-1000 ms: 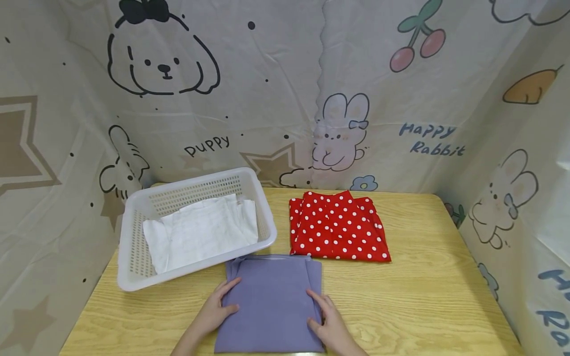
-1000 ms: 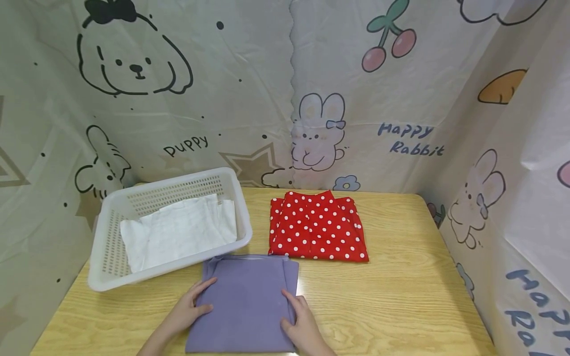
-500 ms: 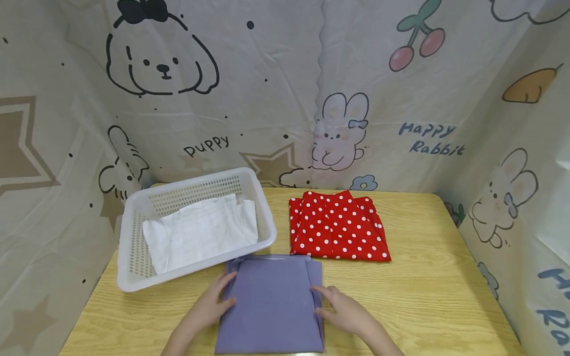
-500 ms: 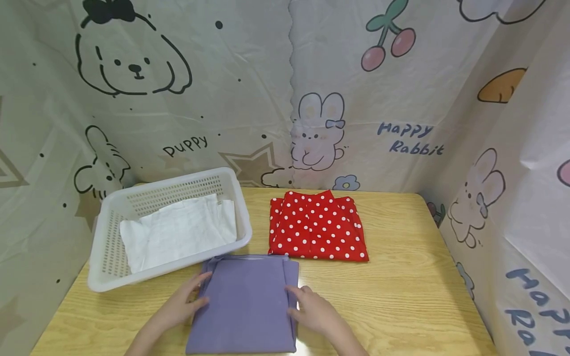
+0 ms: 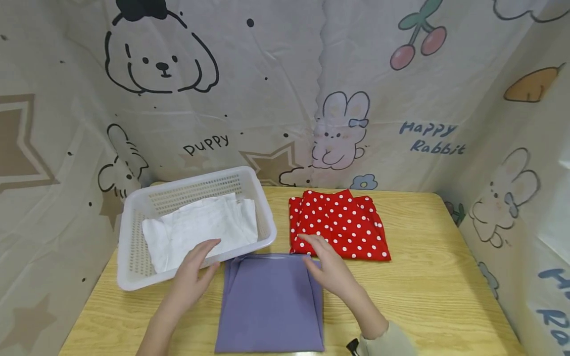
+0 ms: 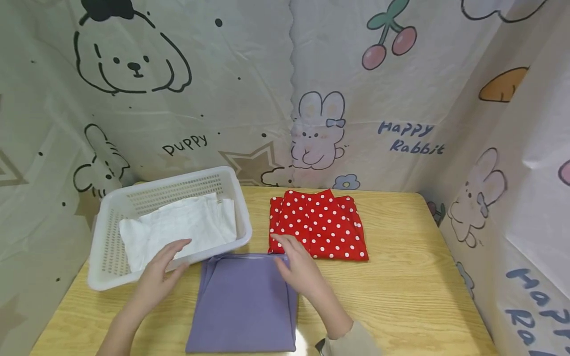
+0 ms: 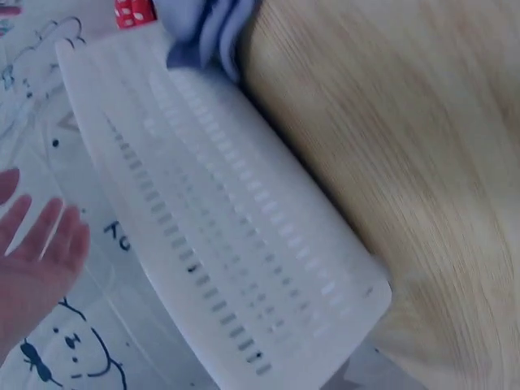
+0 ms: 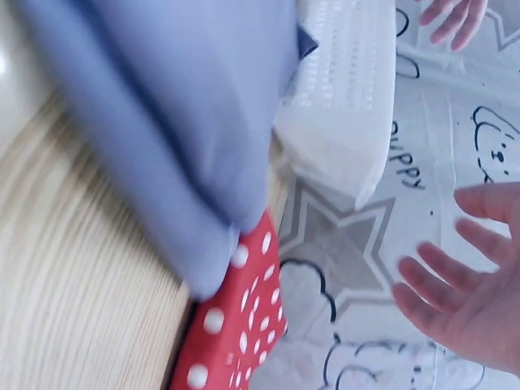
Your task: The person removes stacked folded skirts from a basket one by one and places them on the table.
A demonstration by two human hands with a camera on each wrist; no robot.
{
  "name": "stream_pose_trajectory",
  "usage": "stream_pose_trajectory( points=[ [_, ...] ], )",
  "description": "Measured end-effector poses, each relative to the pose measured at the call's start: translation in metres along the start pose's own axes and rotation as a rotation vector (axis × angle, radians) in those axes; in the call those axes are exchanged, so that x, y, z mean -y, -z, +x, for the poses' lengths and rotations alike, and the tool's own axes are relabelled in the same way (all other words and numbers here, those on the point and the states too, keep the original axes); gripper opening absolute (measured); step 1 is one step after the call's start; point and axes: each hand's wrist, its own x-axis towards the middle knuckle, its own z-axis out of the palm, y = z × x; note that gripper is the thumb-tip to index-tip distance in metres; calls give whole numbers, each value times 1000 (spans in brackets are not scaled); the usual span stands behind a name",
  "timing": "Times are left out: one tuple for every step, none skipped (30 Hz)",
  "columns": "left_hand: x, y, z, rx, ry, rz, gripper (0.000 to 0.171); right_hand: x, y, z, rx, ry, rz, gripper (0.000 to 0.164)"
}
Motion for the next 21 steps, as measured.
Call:
stream_pose_trajectory(
  points=[
    [2,2,2,-34,-1,43,48,2,-3,5,-35,15,11,52],
    [5,4,4,-64,1,81,48,4,-7,10,-64,29,23,52],
    [8,6,5,-92,0,119,48,6,-11,15,-93,48,36,52],
    [12,7,7,-119,0,151,47,7,-15,21,-118,66,47,52],
    [15,8,9,-143,4,185,48,8,-19,26,-138,81,56,51],
    [19,9,11,-169,6,215,48,9,-23,32,-158,96,62,51],
    [23,10,12,-196,10,243,47,10,-27,37,-175,113,70,51],
    [27,11,13,-219,20,271,47,11,-31,42,-186,127,81,51],
    [32,11,14,-240,29,301,48,11,-35,48,-193,144,88,51],
    [37,12,15,-256,41,326,48,12,-39,53,-195,152,91,50],
    [42,14,16,-269,57,347,48,12,-43,59,-193,158,96,51],
    [48,15,17,-281,74,363,49,13,-47,64,-189,164,97,51],
    [54,16,18,-285,96,375,50,14,-50,69,-182,168,97,51],
    [60,18,19,-287,118,386,51,16,-53,74,-168,169,94,52],
    [65,19,21,-278,148,391,53,18,-56,80,-151,169,87,52],
    [70,21,22,-270,175,393,54,20,-58,85,-133,166,82,53],
    [74,23,24,-259,206,397,56,23,-61,90,-114,168,79,54],
    [78,24,26,-247,237,398,58,25,-63,96,-95,171,73,54],
    [82,26,27,-230,269,399,60,28,-65,101,-76,173,68,55],
    [84,28,29,-213,303,399,62,30,-68,106,-56,167,63,55],
    [86,30,30,-193,338,397,64,33,-70,112,-37,155,59,56]
  ],
)
